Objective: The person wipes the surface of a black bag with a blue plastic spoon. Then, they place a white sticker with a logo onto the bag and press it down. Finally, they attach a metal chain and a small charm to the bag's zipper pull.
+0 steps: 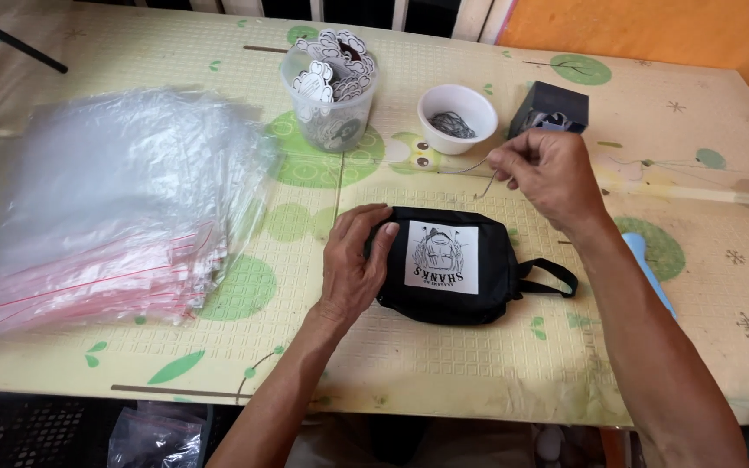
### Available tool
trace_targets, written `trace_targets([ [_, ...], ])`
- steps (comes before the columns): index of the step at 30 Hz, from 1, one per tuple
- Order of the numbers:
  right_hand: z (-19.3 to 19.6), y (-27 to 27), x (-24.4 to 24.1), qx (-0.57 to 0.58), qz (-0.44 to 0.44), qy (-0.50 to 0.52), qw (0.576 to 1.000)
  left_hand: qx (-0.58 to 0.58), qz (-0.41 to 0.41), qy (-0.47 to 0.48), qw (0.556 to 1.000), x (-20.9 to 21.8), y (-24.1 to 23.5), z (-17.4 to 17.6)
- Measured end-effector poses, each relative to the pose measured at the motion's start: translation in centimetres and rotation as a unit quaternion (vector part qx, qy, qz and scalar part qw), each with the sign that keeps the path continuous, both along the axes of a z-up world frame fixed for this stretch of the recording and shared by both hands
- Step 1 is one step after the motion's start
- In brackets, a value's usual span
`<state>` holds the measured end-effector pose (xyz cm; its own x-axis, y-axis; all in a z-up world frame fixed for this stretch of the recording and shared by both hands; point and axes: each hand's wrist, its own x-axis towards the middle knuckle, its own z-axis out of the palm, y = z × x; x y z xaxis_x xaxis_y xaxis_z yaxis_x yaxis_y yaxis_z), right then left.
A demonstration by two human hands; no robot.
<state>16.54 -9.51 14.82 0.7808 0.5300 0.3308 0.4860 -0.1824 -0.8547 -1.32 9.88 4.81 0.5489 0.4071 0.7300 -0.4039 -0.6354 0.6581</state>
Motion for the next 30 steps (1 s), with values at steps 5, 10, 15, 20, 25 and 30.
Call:
trace_targets([
  [5, -1.4, -2.7, -3.3, -0.025, 0.042, 0.066, 0.997, 0.023, -0.056, -0.037, 0.997, 1.5, -3.8, 4.3],
  [10, -2.2, -4.1, -7.0, -0.038, 0.028, 0.127, 0.991, 0.018, -0.141, 0.025, 0.99, 1.7, -5.5, 3.0],
  [15, -4.5, -5.4, -8.1, -0.048, 0.079, 0.247, 0.965, -0.065, -0.169, 0.144, 0.973, 0.4, -5.9, 1.8],
  [20, -5.0, -7.0, -9.3, 0.006, 0.09, 0.312, 0.946, -0.133, -0.194, 0.222, 0.946, -1.0, -6.5, 1.7],
  [25, -6.3, -7.3, -9.9, 0.135, 0.036, 0.345, 0.928, -0.233, -0.292, 0.274, 0.886, -1.6, -7.9, 2.0],
  [30, -6.3, -6.5, -11.5, 0.245, -0.013, 0.352, 0.903, -0.39, -0.359, 0.267, 0.805, -0.9, -9.6, 1.8],
])
